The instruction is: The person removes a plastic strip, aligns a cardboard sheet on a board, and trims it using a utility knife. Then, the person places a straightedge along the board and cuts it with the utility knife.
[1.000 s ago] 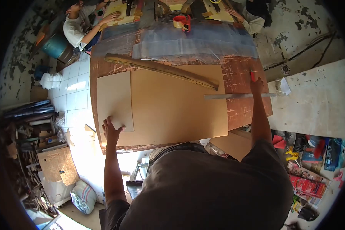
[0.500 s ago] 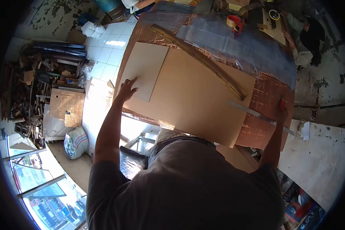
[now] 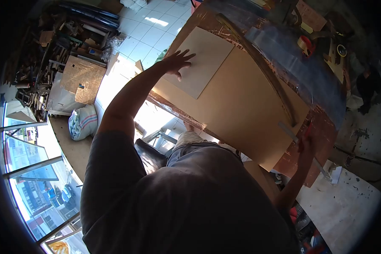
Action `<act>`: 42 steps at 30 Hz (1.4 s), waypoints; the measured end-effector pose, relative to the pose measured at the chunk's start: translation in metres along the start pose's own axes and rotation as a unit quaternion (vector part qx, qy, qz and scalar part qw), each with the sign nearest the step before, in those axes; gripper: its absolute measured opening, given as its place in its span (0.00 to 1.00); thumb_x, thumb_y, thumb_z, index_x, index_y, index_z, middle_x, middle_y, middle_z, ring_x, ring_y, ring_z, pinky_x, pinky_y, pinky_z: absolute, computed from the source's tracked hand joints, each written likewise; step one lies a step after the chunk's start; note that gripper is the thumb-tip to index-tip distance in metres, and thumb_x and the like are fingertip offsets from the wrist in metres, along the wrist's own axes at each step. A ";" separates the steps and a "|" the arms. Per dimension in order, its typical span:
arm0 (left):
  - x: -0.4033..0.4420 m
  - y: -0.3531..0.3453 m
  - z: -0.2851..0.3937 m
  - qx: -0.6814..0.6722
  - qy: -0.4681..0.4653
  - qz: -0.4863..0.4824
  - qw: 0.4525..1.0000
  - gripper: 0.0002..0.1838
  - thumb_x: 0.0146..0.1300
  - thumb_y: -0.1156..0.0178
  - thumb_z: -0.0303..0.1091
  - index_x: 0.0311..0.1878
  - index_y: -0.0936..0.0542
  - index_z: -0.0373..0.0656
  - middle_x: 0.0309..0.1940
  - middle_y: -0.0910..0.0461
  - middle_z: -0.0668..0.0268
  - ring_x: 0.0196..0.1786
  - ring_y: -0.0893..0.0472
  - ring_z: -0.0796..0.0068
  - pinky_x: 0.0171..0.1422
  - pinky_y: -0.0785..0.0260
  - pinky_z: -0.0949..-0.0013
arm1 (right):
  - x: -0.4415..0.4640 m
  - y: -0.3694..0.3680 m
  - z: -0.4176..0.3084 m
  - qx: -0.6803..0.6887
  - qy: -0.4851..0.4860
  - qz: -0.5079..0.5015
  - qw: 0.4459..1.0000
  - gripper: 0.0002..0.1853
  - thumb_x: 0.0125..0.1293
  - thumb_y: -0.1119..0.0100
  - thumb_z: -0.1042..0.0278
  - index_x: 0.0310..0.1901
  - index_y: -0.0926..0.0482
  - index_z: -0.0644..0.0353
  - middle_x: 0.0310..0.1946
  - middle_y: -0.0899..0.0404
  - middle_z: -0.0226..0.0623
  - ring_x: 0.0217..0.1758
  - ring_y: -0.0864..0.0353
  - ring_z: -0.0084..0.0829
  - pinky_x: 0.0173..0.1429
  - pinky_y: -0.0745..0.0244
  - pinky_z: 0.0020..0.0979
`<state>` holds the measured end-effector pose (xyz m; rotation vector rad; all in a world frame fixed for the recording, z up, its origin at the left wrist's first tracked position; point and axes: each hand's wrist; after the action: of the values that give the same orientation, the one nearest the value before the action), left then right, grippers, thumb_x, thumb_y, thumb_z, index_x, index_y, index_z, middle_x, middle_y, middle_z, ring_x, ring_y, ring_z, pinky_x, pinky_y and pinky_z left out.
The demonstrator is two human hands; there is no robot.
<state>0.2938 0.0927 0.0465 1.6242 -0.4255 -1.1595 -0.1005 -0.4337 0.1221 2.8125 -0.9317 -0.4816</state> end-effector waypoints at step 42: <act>0.038 -0.072 -0.047 -0.116 -0.210 0.079 0.968 0.74 0.38 0.16 0.55 0.85 0.54 0.48 0.86 0.60 0.64 0.87 0.58 0.59 0.88 0.58 0.42 | -0.060 -0.553 -0.016 -0.546 0.304 -0.350 0.698 0.06 0.75 0.51 0.70 0.48 0.30 0.63 0.35 0.18 0.51 0.31 0.11 0.48 0.34 0.14 0.44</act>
<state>0.3323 0.1181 -0.0355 1.1187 -0.6510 -1.3752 0.1674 0.0439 0.0258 1.7890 0.5112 -0.0499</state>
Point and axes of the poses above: each hand's wrist, its own x-axis towards the middle knuckle, its own y-axis out of the back of the hand, z = x × y
